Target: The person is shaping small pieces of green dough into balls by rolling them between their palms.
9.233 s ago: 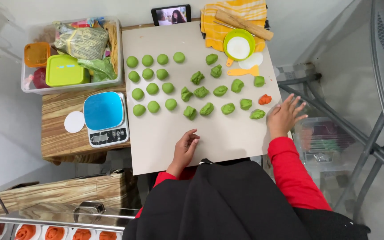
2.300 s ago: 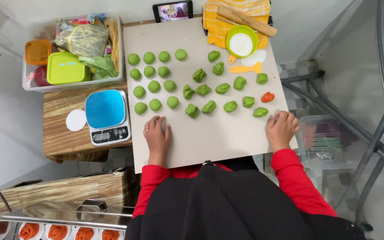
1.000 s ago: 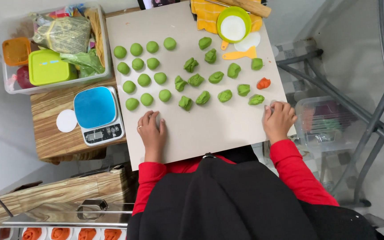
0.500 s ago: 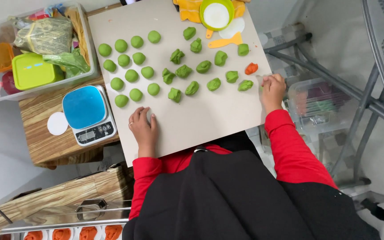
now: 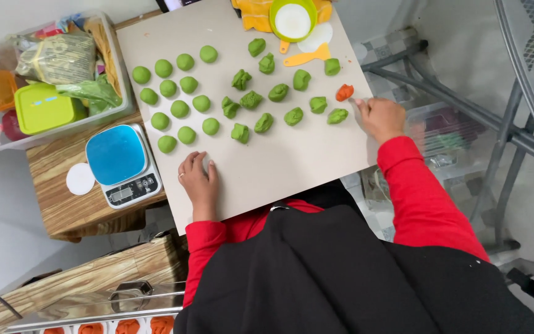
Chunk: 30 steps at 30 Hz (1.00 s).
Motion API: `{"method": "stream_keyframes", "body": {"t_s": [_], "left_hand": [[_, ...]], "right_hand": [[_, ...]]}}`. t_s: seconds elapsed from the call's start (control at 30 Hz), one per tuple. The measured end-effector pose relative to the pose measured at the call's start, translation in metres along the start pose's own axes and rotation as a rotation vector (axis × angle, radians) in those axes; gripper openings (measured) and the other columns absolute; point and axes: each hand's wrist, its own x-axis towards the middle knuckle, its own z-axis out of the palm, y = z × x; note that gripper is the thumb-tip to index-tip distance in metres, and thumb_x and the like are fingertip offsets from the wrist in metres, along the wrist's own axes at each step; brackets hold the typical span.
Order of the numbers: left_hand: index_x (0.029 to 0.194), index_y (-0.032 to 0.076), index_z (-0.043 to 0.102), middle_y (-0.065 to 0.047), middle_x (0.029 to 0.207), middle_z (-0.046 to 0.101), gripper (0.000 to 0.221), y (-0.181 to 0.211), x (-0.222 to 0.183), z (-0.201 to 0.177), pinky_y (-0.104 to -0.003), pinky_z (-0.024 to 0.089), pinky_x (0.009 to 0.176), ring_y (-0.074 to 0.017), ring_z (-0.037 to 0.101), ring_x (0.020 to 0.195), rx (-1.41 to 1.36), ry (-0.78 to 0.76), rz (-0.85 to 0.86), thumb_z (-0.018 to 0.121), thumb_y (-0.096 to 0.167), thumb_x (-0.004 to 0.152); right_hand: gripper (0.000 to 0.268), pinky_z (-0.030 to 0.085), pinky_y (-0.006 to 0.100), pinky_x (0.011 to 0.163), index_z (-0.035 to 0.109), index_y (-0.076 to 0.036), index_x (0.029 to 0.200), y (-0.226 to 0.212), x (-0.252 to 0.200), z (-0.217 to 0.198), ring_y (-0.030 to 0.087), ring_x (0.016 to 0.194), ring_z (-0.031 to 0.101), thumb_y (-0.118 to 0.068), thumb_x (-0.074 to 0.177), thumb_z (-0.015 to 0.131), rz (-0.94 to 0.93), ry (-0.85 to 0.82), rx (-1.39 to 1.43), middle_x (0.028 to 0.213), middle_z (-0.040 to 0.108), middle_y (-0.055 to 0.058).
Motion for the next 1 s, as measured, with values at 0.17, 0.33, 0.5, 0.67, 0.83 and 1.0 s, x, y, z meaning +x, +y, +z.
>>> {"method": "stream_keyframes", "body": {"t_s": [0.17,0.33,0.5,0.67,0.83,1.0], "left_hand": [[0.096,0.015,0.057,-0.002,0.1,0.05,0.023,0.002,0.002,-0.003,-0.036,0.035,0.08,-0.0228,0.043,0.098,-0.018,0.027,0.01,0.055,0.021,0.074],[0.096,0.016,0.058,-0.001,0.099,0.051,0.022,0.006,0.005,-0.003,-0.035,0.036,0.078,-0.0215,0.045,0.095,0.014,0.04,0.002,0.056,0.021,0.074],[0.097,0.016,0.058,-0.001,0.1,0.051,0.024,0.011,0.005,-0.007,-0.036,0.037,0.077,-0.0221,0.045,0.096,0.027,0.024,0.005,0.056,0.022,0.074],[0.097,0.016,0.057,-0.002,0.101,0.051,0.024,0.01,0.004,-0.007,-0.036,0.036,0.078,-0.0226,0.044,0.097,0.034,0.014,0.003,0.056,0.022,0.075],[0.098,0.015,0.057,-0.002,0.101,0.051,0.024,0.008,0.001,-0.007,-0.036,0.035,0.079,-0.0231,0.044,0.098,0.022,0.006,-0.01,0.056,0.021,0.075],[0.098,0.017,0.057,-0.001,0.101,0.05,0.024,0.005,0.0,-0.007,-0.036,0.036,0.08,-0.0221,0.044,0.099,0.023,-0.016,-0.023,0.055,0.023,0.075]], "right_hand": [[0.046,0.041,0.037,0.06,0.061,-0.015,0.065,-0.019,-0.05,-0.001,0.025,0.073,0.055,-0.049,0.086,0.038,0.011,-0.082,-0.192,0.066,0.057,0.006],[0.034,0.034,0.04,0.064,0.048,-0.012,0.077,-0.021,-0.05,0.028,0.028,0.08,0.045,-0.046,0.078,0.05,0.068,0.151,-0.079,0.081,0.045,0.007],[0.03,0.032,0.04,0.063,0.044,-0.014,0.082,-0.018,-0.014,0.039,0.028,0.079,0.044,-0.037,0.074,0.06,0.089,0.28,-0.028,0.08,0.042,0.006],[0.024,0.035,0.035,0.064,0.046,-0.017,0.075,-0.011,0.015,0.053,0.023,0.07,0.051,-0.032,0.076,0.065,0.054,0.46,0.043,0.066,0.048,0.001],[0.02,0.041,0.037,0.054,0.05,-0.011,0.071,0.001,0.006,0.059,0.031,0.058,0.054,-0.022,0.087,0.056,-0.026,0.571,0.285,0.057,0.053,0.011],[0.016,0.04,0.037,0.073,0.054,-0.013,0.084,-0.003,-0.026,0.027,0.026,0.09,0.051,-0.028,0.083,0.055,-0.18,0.168,0.192,0.09,0.052,0.004]]}}
